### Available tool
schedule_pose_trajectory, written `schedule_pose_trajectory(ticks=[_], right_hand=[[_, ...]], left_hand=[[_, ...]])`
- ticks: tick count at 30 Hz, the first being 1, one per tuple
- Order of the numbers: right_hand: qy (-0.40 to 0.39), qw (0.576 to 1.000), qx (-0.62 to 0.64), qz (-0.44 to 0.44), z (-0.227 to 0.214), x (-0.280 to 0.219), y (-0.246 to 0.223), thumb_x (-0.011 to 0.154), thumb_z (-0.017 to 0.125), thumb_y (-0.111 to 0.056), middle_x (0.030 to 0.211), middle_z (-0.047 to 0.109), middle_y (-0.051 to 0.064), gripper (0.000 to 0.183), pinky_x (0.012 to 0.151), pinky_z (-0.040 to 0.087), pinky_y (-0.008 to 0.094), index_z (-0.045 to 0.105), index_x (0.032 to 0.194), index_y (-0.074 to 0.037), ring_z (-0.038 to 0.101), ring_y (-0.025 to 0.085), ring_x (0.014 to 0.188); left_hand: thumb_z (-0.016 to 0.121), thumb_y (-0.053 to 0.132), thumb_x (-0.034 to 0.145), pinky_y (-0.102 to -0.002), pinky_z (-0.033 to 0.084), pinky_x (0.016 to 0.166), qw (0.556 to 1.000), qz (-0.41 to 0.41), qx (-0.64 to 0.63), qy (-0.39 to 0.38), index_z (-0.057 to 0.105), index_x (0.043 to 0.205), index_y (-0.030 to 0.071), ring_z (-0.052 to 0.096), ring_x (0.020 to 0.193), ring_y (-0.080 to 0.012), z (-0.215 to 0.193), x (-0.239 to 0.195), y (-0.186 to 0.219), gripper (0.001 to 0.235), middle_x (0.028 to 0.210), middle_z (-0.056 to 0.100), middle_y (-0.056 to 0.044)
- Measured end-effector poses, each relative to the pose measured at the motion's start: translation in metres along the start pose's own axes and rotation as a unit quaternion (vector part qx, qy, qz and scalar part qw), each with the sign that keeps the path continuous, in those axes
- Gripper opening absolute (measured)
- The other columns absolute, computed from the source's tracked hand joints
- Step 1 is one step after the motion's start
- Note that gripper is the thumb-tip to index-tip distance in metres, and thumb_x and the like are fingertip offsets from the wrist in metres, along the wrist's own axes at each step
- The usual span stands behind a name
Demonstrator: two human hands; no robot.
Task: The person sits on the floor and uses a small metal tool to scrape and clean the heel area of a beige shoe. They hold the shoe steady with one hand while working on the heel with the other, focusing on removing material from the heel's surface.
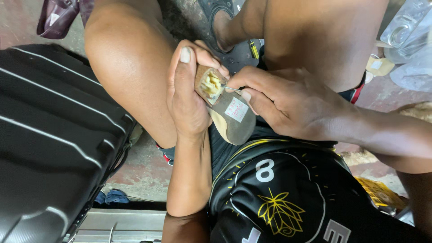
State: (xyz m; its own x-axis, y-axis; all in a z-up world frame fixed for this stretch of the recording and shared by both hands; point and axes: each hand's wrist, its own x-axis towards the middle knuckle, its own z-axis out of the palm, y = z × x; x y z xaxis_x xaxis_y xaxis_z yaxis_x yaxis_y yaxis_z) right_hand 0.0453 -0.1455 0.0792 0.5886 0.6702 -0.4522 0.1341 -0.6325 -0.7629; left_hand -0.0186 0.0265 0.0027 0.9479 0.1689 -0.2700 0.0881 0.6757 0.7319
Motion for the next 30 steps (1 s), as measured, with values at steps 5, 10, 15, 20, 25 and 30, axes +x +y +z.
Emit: schedule_pose_trajectory(ticks=[5, 10, 15, 20, 25, 30], right_hand=[[-0.002, 0.994, -0.059, -0.093, -0.01, 0.001, 0.005, 0.098, 0.057, -0.007, 0.075, 0.067, 0.012, 0.031, 0.062, 0.053, 0.041, 0.057, 0.129, -0.009, 0.071, 0.027, 0.07], [-0.022, 0.974, -0.206, -0.094, -0.013, 0.006, 0.002, 0.097, 0.06, -0.007, 0.063, 0.058, 0.011, 0.045, 0.054, 0.05, 0.044, 0.054, 0.141, -0.007, 0.065, 0.028, 0.061], [0.045, 0.969, -0.202, -0.133, -0.008, 0.008, 0.002, 0.093, 0.063, -0.008, 0.077, 0.064, 0.012, 0.043, 0.051, 0.051, 0.044, 0.054, 0.135, -0.004, 0.065, 0.031, 0.061], [0.076, 0.971, -0.185, -0.129, 0.001, 0.017, 0.011, 0.097, 0.063, -0.01, 0.076, 0.063, 0.01, 0.018, 0.055, 0.05, 0.044, 0.059, 0.115, -0.009, 0.065, 0.029, 0.062], [0.019, 0.965, 0.26, 0.024, 0.011, 0.015, 0.018, 0.107, 0.052, -0.008, 0.069, 0.059, 0.002, 0.014, 0.049, 0.046, 0.029, 0.058, 0.119, -0.007, 0.054, 0.011, 0.053], [0.11, 0.954, 0.279, 0.016, 0.03, 0.007, 0.012, 0.107, 0.053, -0.005, 0.077, 0.062, 0.003, 0.023, 0.057, 0.046, 0.024, 0.053, 0.13, -0.002, 0.055, 0.007, 0.062]], left_hand=[[0.041, 0.029, 0.119, -0.025, 0.048, 0.074, 0.995, 0.003, 0.102, -0.003, 0.056, 0.092, 0.0, 0.058, 0.076, -0.0122, 0.002, 0.001, 0.0, 0.043, 0.084, 0.059, -0.009], [0.041, 0.027, 0.118, -0.024, 0.044, 0.067, 0.989, -0.006, 0.145, 0.009, 0.058, 0.094, 0.003, 0.053, 0.069, -0.0079, 0.003, 0.005, -0.003, 0.037, 0.079, 0.062, -0.006], [0.045, 0.026, 0.119, -0.023, 0.038, 0.061, 0.987, -0.001, 0.157, 0.018, 0.058, 0.089, 0.002, 0.046, 0.064, -0.005, 0.004, 0.01, -0.008, 0.041, 0.075, 0.059, -0.004], [0.043, 0.026, 0.117, -0.025, 0.038, 0.064, 0.976, 0.015, 0.214, 0.037, 0.058, 0.094, 0.003, 0.047, 0.066, -0.0053, 0.004, 0.016, -0.008, 0.036, 0.077, 0.06, -0.004], [0.042, 0.028, 0.116, -0.026, 0.045, 0.066, 0.991, 0.028, 0.117, 0.051, 0.057, 0.097, 0.003, 0.055, 0.072, -0.0101, 0.004, 0.016, -0.01, 0.035, 0.082, 0.062, -0.007], [0.043, 0.028, 0.12, -0.024, 0.044, 0.069, 0.991, 0.058, 0.109, 0.059, 0.057, 0.093, 0.0, 0.053, 0.073, -0.0103, 0.005, 0.016, -0.014, 0.041, 0.082, 0.058, -0.006]])
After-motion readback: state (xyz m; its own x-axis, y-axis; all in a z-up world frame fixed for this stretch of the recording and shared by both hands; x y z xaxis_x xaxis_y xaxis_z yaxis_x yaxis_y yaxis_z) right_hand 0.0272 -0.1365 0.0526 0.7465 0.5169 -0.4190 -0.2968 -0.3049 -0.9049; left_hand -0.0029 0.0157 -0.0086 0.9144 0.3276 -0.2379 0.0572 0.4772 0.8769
